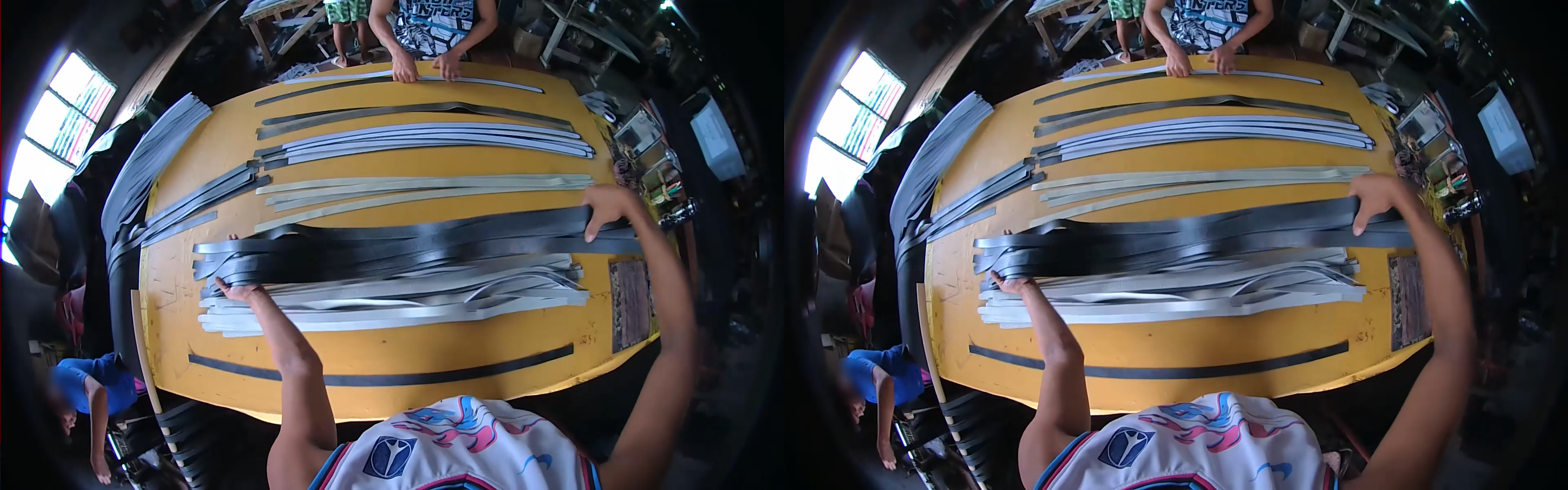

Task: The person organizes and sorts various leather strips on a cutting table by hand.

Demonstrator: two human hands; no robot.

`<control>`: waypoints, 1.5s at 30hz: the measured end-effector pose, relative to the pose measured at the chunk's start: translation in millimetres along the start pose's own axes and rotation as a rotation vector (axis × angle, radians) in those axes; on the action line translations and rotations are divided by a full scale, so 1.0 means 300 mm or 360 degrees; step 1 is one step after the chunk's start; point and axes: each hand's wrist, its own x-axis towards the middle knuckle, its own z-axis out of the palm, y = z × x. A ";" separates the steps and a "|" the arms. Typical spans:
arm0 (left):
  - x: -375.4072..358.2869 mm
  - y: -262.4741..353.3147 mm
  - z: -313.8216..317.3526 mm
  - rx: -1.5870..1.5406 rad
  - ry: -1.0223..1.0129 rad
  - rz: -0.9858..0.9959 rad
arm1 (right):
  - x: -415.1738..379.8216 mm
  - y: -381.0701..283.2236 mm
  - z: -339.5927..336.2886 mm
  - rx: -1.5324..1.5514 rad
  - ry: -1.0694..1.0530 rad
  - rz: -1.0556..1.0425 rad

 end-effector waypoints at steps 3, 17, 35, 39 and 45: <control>0.059 0.071 -0.042 -0.0112 -0.0116 -0.0263 | 0.168 0.018 0.069 -0.0024 -0.0002 0.0061; 0.353 0.457 -0.030 0.2854 0.0667 0.1542 | 0.615 0.113 0.293 0.0219 -0.0328 0.0028; -0.749 -1.810 0.137 0.3155 -0.3005 -0.1319 | 0.395 -0.083 0.494 -0.0206 0.1436 -0.0436; -0.762 -1.805 0.126 0.3251 -0.3151 -0.1200 | 0.412 -0.088 0.506 -0.0164 0.1307 -0.0353; -0.717 -1.820 -0.027 0.3097 -0.3097 -0.1172 | 0.415 -0.078 0.504 -0.0223 0.1306 -0.0346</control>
